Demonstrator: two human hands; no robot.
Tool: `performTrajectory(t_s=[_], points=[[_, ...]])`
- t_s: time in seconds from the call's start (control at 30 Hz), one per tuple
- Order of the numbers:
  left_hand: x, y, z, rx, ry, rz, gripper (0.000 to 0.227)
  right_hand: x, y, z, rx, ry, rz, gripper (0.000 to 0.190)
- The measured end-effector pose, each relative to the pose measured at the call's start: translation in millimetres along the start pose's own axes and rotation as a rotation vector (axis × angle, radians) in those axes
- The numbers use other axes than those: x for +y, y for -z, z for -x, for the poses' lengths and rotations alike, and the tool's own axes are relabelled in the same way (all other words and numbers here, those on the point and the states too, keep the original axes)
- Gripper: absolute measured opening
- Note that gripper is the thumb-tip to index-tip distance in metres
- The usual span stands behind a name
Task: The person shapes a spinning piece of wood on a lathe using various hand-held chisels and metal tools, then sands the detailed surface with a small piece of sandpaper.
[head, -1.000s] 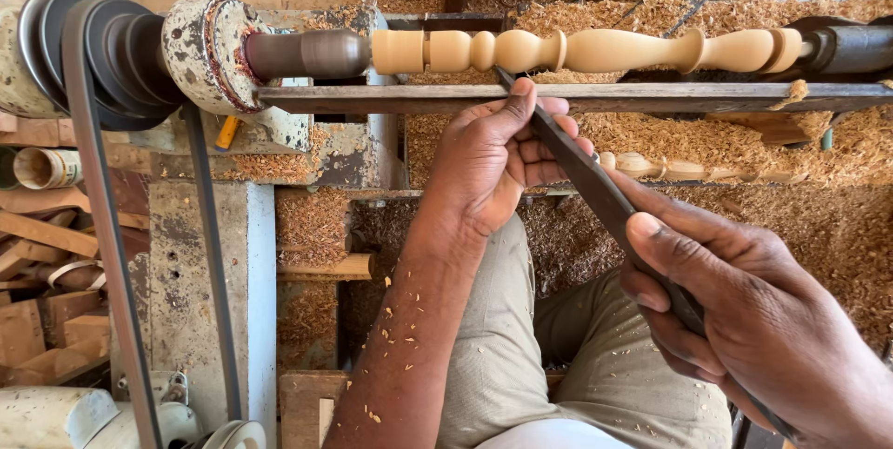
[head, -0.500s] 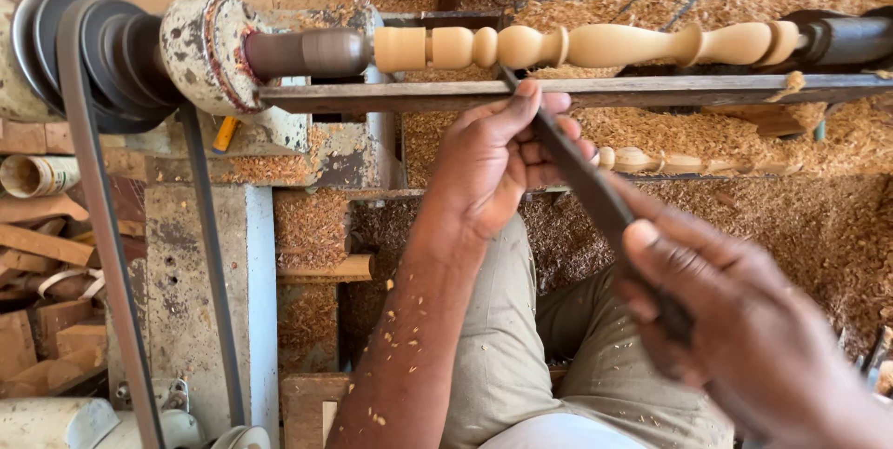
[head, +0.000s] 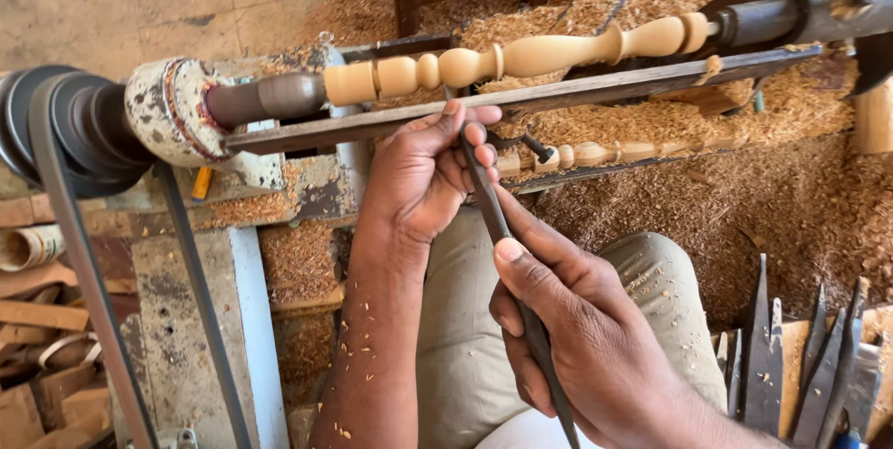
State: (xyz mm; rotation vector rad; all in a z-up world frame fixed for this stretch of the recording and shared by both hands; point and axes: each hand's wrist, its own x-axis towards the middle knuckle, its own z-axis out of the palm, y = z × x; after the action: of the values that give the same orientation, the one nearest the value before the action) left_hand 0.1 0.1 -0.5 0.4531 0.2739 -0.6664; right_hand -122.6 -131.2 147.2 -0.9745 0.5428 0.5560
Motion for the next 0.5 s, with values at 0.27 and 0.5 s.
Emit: performTrajectory(t_s=[0.27, 0.5], points=[[-2, 2, -4, 0.016, 0.01, 0.045, 0.037, -14, 1, -2, -0.005, -0.047, -0.044, 0.055], [-2, 4, -5, 0.006, 0.018, 0.059, 0.037, -14, -2, -2, 0.046, -0.074, -0.049, 0.054]])
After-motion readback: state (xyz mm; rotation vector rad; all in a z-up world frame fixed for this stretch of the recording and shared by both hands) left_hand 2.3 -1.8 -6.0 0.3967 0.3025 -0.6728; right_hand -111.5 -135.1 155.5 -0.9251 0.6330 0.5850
